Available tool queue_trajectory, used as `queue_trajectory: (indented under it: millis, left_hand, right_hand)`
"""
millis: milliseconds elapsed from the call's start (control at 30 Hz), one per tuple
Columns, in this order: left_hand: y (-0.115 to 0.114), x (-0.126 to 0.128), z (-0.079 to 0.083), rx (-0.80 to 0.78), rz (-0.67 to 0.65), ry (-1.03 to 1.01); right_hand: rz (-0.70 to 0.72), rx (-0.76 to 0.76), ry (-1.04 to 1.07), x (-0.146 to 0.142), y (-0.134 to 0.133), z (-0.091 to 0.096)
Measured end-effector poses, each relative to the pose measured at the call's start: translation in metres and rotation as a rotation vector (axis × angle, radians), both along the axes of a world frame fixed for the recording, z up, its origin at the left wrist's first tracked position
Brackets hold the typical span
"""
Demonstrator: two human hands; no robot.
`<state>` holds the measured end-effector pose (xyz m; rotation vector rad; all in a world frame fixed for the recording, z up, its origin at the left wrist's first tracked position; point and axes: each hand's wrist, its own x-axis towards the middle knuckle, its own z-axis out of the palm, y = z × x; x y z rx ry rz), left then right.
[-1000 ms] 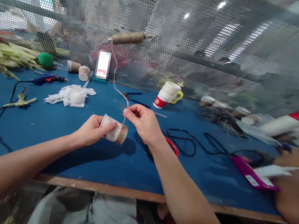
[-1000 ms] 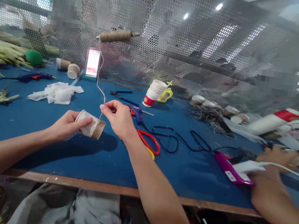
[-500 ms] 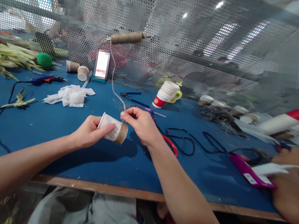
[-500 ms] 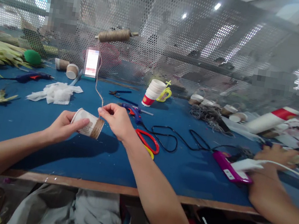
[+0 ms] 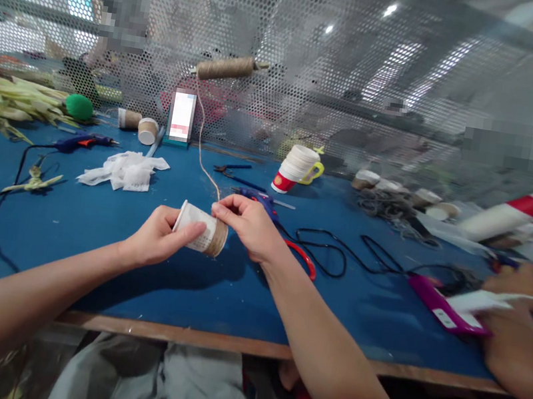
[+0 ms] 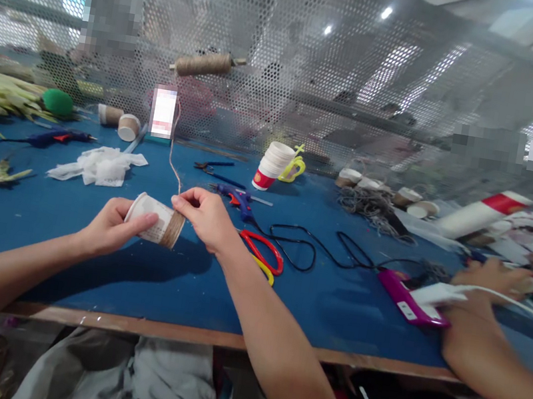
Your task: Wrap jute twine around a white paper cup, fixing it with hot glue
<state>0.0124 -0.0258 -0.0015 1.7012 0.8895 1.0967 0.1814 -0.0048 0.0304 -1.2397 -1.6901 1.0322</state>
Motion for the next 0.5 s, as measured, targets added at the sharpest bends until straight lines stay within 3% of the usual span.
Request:
queue_trajectory:
  millis: [500]
  left_hand:
    - [-0.0027, -0.0014, 0.0044, 0.105, -0.004, 0.024]
  right_hand:
    - [0.009, -0.088, 0.069, -0.0018, -0.0014, 0.0001]
